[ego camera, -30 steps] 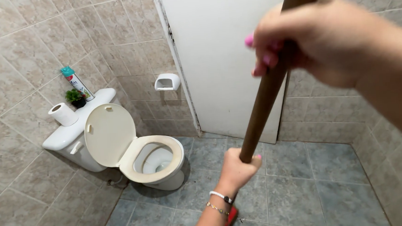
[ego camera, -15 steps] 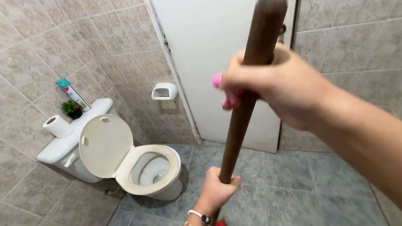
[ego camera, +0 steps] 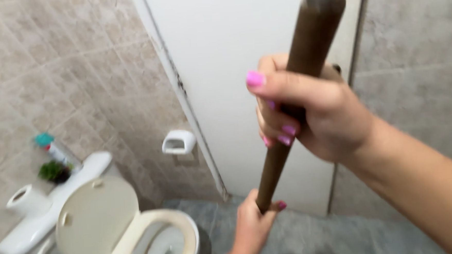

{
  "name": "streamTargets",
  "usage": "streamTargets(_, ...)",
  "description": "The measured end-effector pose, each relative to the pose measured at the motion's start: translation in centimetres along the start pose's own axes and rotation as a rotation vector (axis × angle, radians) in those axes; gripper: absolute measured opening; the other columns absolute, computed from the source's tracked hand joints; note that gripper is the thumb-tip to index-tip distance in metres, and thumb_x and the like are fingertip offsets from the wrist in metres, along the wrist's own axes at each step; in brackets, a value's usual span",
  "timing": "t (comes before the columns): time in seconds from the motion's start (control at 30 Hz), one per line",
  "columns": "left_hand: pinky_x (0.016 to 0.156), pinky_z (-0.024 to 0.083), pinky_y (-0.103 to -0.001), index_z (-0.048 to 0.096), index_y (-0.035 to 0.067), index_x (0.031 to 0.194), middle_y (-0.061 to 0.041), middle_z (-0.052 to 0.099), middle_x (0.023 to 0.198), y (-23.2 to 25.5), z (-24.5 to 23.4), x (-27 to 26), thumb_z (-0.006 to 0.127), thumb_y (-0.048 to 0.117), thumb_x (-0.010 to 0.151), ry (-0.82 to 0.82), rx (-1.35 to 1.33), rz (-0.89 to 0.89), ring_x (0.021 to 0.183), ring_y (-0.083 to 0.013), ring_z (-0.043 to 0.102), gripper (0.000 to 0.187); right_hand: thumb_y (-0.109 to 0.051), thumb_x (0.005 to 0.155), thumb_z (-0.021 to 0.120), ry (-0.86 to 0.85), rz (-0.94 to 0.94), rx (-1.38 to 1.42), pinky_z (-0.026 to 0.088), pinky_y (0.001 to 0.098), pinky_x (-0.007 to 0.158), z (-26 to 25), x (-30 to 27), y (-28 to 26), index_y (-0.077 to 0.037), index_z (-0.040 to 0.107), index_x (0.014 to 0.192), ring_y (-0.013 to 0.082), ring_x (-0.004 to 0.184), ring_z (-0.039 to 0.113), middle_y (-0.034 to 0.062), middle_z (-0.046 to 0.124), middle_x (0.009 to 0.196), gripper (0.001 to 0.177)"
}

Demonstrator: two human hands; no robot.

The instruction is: Cleaning the floor of a bathroom using a broom.

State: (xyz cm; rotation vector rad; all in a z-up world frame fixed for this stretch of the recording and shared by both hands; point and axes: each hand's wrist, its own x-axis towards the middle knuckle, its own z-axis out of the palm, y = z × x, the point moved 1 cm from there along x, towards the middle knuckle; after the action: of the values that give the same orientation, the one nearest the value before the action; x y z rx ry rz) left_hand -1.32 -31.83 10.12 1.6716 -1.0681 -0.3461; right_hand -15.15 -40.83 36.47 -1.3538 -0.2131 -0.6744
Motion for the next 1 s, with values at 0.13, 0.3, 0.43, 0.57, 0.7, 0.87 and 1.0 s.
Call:
streamTargets(0.13,0.068,0.052,-0.035,0.059,0.005,0.1,-0.01,0.065,0.078,-6.8,1.8,7.8,0.077,0.017,0.087,0.131,0.005,0.019,0.07,-0.0233,0.062,0.026,-0.017,0.092,0.066,-0.006,0.028,-0.055,0.047,0.0353,0.054,-5.0,6.7,4.2,-0.011,0.047,0.065,0.017,0.046,0.046,0.0046,0.048,0.053,0.034)
streamTargets(0.3,0.074,0.049,-0.046,0.06,0.004,0.106,-0.017,0.07,0.088,-9.0,1.8,14.8,0.079,0.016,0.084,0.275,0.181,0.227,0.084,-0.0397,0.065,0.031,-0.014,0.092,0.065,-0.138,0.054,0.027,0.044,0.0336,0.051,-9.9,11.8,7.2,-0.008,0.049,0.067,0.0145,0.046,0.044,0.0047,0.05,0.053,0.03)
streamTargets(0.43,0.071,0.051,-0.044,0.063,0.005,0.099,-0.017,0.07,0.088,-7.9,-0.2,19.1,0.081,0.019,0.084,0.217,0.17,0.116,0.083,-0.0378,0.067,0.028,-0.014,0.093,0.064,-0.184,0.036,0.054,0.045,0.034,0.053,-13.2,15.2,9.0,-0.008,0.048,0.069,0.0138,0.047,0.044,0.0036,0.05,0.054,0.029)
streamTargets(0.57,0.067,0.054,-0.042,0.067,0.007,0.099,-0.015,0.071,0.081,-8.4,-3.0,23.3,0.086,0.025,0.077,0.122,0.255,0.026,0.076,-0.0369,0.068,0.034,-0.016,0.095,0.064,-0.209,0.019,0.109,0.047,0.0342,0.056,-15.5,19.0,10.9,-0.008,0.049,0.071,0.0136,0.047,0.044,0.0031,0.049,0.054,0.029)
streamTargets(0.7,0.067,0.055,-0.038,0.068,0.01,0.102,-0.01,0.075,0.078,-9.3,-5.6,26.6,0.085,0.029,0.08,0.006,0.324,-0.114,0.074,-0.0296,0.072,0.034,-0.019,0.097,0.066,-0.259,0.031,0.189,0.051,0.0364,0.064,-17.8,22.9,13.5,-0.005,0.053,0.078,0.015,0.054,0.048,0.0051,0.051,0.06,0.028)
streamTargets(0.87,0.066,0.056,-0.034,0.069,0.008,0.102,-0.008,0.075,0.076,-10.6,-8.1,29.0,0.08,0.021,0.08,0.081,0.238,-0.176,0.067,-0.0204,0.072,0.027,-0.042,0.093,0.068,-0.522,-0.042,0.277,0.061,0.043,0.083,-19.1,28.2,13.8,-0.002,0.056,0.107,0.0196,0.065,0.064,0.0075,0.058,0.07,0.043)
streamTargets(1.0,0.07,0.055,-0.033,0.071,0.005,0.096,-0.01,0.072,0.073,-12.6,-10.4,30.3,0.084,0.013,0.078,0.167,0.303,-0.237,0.068,-0.0191,0.066,0.024,-0.076,0.094,0.052,-0.84,0.024,0.556,0.059,0.0454,0.091,-21.3,33.1,18.8,0.012,0.061,0.119,0.0297,0.084,0.075,0.0179,0.066,0.088,0.092)
